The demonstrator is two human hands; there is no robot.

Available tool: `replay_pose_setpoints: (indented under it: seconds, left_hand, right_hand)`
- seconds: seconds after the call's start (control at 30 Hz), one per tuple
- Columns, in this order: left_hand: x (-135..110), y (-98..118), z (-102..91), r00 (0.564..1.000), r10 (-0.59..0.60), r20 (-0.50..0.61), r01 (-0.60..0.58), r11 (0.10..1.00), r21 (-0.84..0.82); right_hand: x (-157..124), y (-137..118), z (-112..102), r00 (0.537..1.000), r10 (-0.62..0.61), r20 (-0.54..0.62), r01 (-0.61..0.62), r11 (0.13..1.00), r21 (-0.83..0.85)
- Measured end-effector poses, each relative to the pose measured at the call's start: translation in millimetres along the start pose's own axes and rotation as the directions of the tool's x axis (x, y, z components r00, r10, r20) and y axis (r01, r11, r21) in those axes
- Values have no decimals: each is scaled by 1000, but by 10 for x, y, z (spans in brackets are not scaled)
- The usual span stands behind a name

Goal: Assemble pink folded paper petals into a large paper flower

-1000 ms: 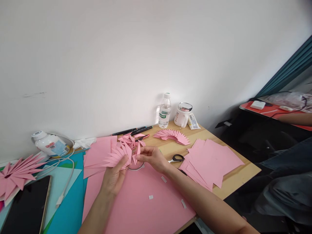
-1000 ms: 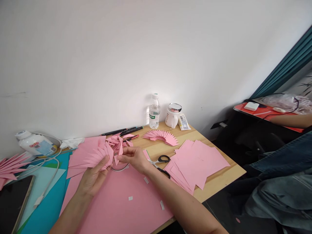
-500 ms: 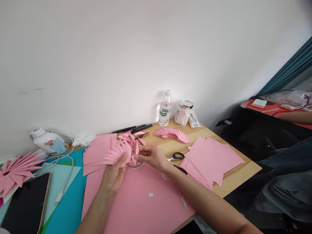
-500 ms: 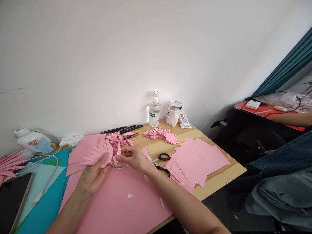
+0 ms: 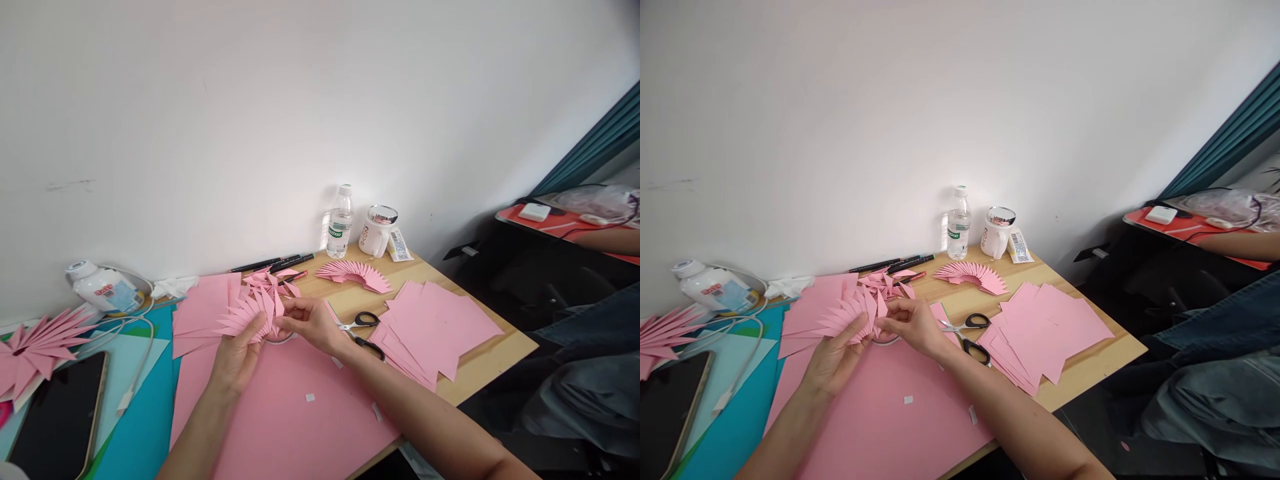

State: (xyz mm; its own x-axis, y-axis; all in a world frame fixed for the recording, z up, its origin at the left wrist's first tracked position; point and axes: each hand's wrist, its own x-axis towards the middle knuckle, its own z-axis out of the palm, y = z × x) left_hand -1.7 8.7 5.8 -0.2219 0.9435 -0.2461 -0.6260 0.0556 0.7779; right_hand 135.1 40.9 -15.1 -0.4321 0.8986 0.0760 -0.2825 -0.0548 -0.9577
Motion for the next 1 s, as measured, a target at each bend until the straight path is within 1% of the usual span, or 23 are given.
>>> replay_pose_setpoints:
  seconds: [0.1,0.23,0.37,0.47,0.63,0.73,0.87,1.0]
  left_hand:
    - [2,-12,-4,1000,11,-5,-11,1000,11]
    - [-2,-25,-6,1000,18,5,-18,1000,20]
    - [-21,-18,15,1000,13,-12,-12,1000,14]
    - [-29,-16,30,1000,2,-26,-1,1000,11]
    - [-16,-27,15,1000,15,-26,-15,1000,16]
    - [-11,-30,6,999,19,-44,-18,1000,25]
    - [-16,-26,16,997,-14,-75,15,1000,16]
    - [-17,-21,25,992,-57,-108,59,998,11]
  right_hand:
    - [5,4,-11,1000,-14,-17,15,1000,7]
    - [6,17,-25,999,-36,-3,36,999,4]
    - [5,23,-10,999,-33,-28,33,999,-4]
    - [7,29,0,999,-26,-44,27,999,19]
    - [2,18,-4,1000,-9,1,9,998,54]
    - [-5,2,5,1000,14,8,-15,996,84]
    - [-13,2,31,999,35,13,-37,990,135]
    - [-12,14,28,1000,25,9,-26,990,140]
